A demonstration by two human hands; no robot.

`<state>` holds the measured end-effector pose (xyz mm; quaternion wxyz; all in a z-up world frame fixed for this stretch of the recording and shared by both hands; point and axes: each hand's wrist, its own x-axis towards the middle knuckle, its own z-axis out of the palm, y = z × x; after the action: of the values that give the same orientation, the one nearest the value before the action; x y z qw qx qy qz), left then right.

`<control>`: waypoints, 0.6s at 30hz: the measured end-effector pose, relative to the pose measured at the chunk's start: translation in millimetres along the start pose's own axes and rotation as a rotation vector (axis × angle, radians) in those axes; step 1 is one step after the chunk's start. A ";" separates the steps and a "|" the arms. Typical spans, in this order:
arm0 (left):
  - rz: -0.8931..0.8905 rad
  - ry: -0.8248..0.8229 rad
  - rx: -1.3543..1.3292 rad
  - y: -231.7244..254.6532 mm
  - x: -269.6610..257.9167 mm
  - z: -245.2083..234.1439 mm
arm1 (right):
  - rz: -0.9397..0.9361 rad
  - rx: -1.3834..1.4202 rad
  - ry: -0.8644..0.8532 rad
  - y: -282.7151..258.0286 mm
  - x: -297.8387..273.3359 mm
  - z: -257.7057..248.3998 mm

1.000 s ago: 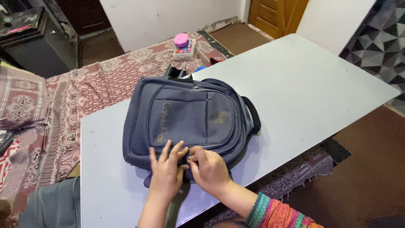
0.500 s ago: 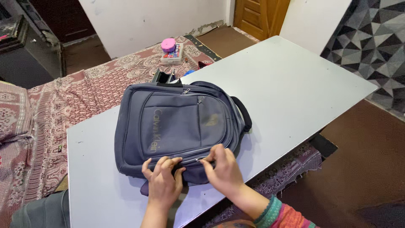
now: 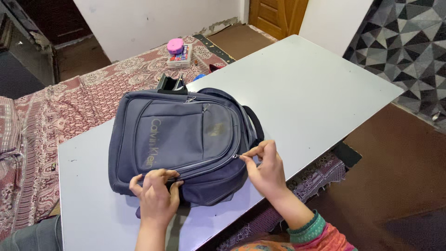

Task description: The person moves several personal items from a table into a cabinet, including sunglasses, bottles, and a comb. They then zip up a backpack on the table.

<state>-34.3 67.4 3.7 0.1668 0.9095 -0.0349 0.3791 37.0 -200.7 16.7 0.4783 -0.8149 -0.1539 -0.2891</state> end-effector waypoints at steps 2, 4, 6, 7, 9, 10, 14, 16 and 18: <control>-0.028 -0.042 -0.011 9.1 6.7 -5.6 | -0.065 -0.009 -0.013 1.4 3.9 -2.8; -0.040 -0.068 -0.028 26.2 10.5 -10.0 | -0.041 0.045 -0.042 1.6 5.2 -5.2; 0.033 -0.015 -0.157 52.8 13.3 -4.3 | -0.028 0.085 -0.067 1.6 5.7 -6.8; 0.069 0.012 -0.221 66.7 14.6 0.4 | -0.026 0.099 -0.076 1.4 5.4 -7.4; 0.112 0.053 -0.236 94.6 19.8 15.4 | -0.037 0.128 -0.096 1.7 5.1 -10.9; 0.136 0.075 -0.242 103.7 25.0 21.1 | -0.051 0.146 -0.105 0.7 6.4 -12.1; 0.091 0.082 -0.204 120.0 43.7 36.1 | -0.171 0.136 -0.128 0.7 15.6 -16.1; 0.056 0.079 -0.178 121.9 46.6 40.5 | -0.121 0.187 -0.135 4.5 21.2 -15.6; 0.053 0.113 -0.162 122.7 46.1 43.0 | -0.071 0.233 -0.151 10.4 29.0 -13.6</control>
<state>4.3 -59.5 41.8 0.2313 0.8691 -0.0801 0.4299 60.8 -218.4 32.5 0.5461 -0.7673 -0.2507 -0.2240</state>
